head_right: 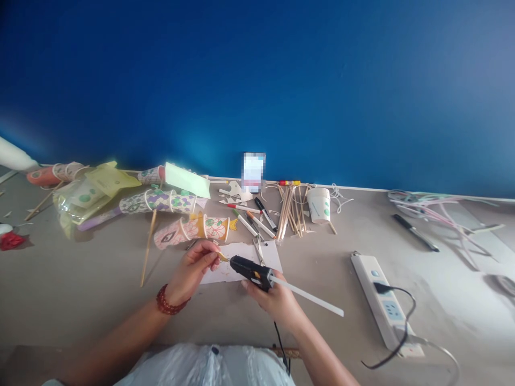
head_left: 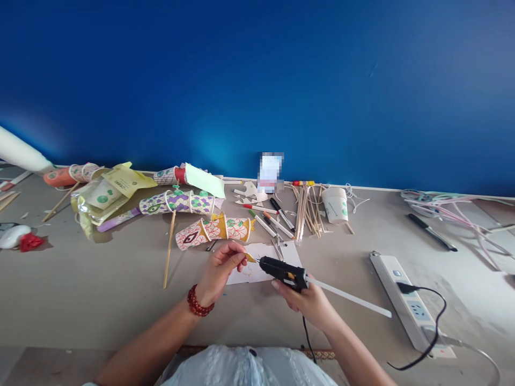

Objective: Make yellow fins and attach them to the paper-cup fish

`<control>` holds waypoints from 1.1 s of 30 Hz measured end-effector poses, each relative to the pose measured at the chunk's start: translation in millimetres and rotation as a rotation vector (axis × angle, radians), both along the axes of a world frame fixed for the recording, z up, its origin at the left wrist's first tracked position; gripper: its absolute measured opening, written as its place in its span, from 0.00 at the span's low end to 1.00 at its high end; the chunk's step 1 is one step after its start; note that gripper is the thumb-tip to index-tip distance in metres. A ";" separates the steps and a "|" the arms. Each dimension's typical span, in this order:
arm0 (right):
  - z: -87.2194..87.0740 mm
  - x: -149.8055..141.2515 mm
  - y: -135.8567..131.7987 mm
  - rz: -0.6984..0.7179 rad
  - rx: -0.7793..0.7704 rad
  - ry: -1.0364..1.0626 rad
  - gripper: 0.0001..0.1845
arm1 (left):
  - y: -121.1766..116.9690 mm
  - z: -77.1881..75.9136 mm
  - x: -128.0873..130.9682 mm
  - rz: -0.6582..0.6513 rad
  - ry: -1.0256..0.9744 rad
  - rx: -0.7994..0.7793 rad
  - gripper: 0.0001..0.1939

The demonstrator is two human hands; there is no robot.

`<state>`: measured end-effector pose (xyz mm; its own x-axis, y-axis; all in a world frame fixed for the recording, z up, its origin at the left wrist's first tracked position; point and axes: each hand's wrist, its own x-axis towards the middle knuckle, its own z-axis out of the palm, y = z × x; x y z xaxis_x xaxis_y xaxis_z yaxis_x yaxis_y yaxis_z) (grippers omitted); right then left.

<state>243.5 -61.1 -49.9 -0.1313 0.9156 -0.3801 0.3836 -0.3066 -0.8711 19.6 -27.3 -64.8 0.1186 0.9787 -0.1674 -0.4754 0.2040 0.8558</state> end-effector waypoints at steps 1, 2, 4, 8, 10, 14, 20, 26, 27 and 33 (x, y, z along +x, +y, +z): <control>0.8 -0.4 -0.7 -0.017 0.005 -0.006 0.23 | 0.0 0.7 0.0 0.002 0.006 -0.002 0.08; 1.4 -0.6 -1.3 -0.034 0.013 -0.014 0.23 | 0.0 1.4 0.0 0.003 0.012 -0.003 0.08; 2.3 -0.7 -1.9 -0.047 0.029 -0.020 0.23 | -0.1 2.6 0.2 0.004 0.020 -0.006 0.08; 3.0 0.2 -0.3 -0.033 0.035 -0.012 0.23 | -0.3 4.2 1.2 0.010 0.023 -0.003 0.09; 3.8 0.1 0.5 -0.040 0.041 -0.009 0.24 | -0.5 4.6 1.6 0.008 0.024 -0.001 0.10; 8.3 -1.9 -1.0 -0.060 0.042 -0.010 0.24 | -0.4 4.7 1.4 0.013 0.027 0.003 0.09; 14.7 -3.0 -3.3 -0.052 0.054 0.004 0.23 | -0.1 2.2 -0.2 0.032 0.021 0.026 0.08; 12.4 -4.3 -3.0 -0.089 0.047 -0.007 0.23 | -0.2 1.8 0.5 0.022 0.029 0.020 0.08; 11.7 -4.7 -3.0 -0.091 0.048 -0.007 0.23 | -0.2 1.8 0.6 0.020 0.028 0.018 0.08; 8.2 -3.0 -3.0 -0.065 0.037 0.015 0.22 | -0.7 -1.7 -0.6 0.033 0.042 0.009 0.07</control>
